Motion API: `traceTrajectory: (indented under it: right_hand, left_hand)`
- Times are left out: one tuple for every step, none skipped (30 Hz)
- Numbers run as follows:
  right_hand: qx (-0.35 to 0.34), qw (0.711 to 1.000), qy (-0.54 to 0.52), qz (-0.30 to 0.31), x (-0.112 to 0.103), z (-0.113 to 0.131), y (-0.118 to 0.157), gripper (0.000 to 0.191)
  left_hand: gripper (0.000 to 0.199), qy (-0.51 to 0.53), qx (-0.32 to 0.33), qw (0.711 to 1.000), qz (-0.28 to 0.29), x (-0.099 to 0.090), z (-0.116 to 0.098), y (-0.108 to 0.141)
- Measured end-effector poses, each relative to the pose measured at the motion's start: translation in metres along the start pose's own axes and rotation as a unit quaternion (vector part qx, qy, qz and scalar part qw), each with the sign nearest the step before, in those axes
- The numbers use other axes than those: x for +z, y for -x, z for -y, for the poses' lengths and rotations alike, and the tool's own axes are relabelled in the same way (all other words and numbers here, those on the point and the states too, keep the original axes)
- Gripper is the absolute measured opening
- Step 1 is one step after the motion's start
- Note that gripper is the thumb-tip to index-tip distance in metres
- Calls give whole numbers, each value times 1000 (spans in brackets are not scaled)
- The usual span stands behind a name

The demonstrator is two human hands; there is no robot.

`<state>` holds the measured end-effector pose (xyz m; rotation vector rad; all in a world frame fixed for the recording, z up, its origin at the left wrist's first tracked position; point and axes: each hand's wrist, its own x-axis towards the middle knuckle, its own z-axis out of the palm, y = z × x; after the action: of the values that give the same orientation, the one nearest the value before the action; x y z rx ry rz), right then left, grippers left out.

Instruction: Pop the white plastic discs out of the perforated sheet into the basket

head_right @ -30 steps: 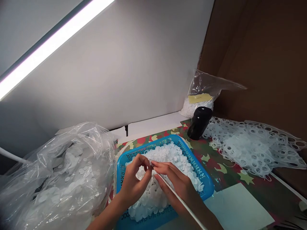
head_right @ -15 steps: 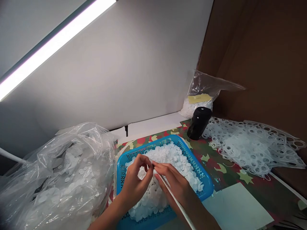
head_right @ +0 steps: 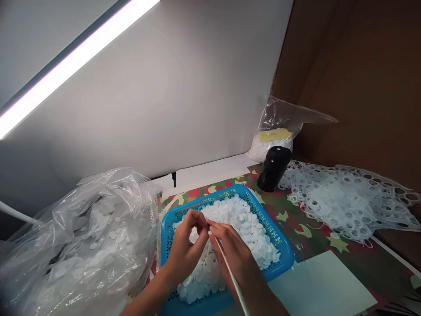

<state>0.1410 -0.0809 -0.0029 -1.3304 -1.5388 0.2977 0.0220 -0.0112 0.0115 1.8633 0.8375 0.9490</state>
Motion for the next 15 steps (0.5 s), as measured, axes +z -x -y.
traceTrajectory:
  right_hand:
    - [-1, 1000, -1, -3, 1, 0, 0, 32]
    - [-2, 1000, -2, -7, 2, 0, 1, 32]
    - [0, 1000, -5, -11, 4, 0, 1, 31]
    - [4, 1000, -9, -15, 5, 0, 1, 30]
    - [11, 1000, -12, -18, 6, 0, 2, 30]
    - [19, 999, -15, -20, 8, 1, 2, 29]
    - [29, 999, -17, -22, 9, 1, 3, 28]
    - [38, 999, -18, -23, 10, 2, 3, 28]
    - [46, 998, -19, -26, 11, 3, 3, 27]
    - [54, 998, -21, -30, 11, 3, 3, 26]
    - [63, 997, -24, -33, 10, 4, 2, 24]
    - [79, 996, -30, -34, 8, 4, 1, 23]
    - [100, 994, -39, -26, 6, 4, 0, 21]
    - [125, 991, -54, -12, 2, 4, -3, 19]
    - [150, 986, -73, 5, -2, 3, -5, 19]
  left_hand:
    - [16, 3, -1, 1000, 0, 0, 0, 0]
    - [16, 7, -3, 1000, 0, 0, 1, 0]
    - [16, 9, -4, 1000, -1, 0, 1, 0]
    - [17, 10, -4, 1000, -3, 0, 1, 0]
    - [17, 11, -4, 1000, -5, 0, 2, 0]
    - [17, 10, -5, 1000, -6, 1, 2, 0]
    - [17, 9, -5, 1000, -8, 1, 2, 0]
    - [17, 9, -7, 1000, -9, 1, 2, 1]
    - [18, 10, -9, 1000, -10, 1, 2, 1]
    - [18, 11, -11, 1000, -11, 1, 2, 1]
    - [18, 12, -14, 1000, -13, 1, 2, 1]
    - [18, 14, -16, 1000, -15, 1, 2, 0]
    - [18, 16, -19, 1000, -18, 1, 1, 0]
    - [17, 18, -21, 999, -21, 1, 1, 0]
    - [17, 22, -22, 999, -23, 1, 1, 0]
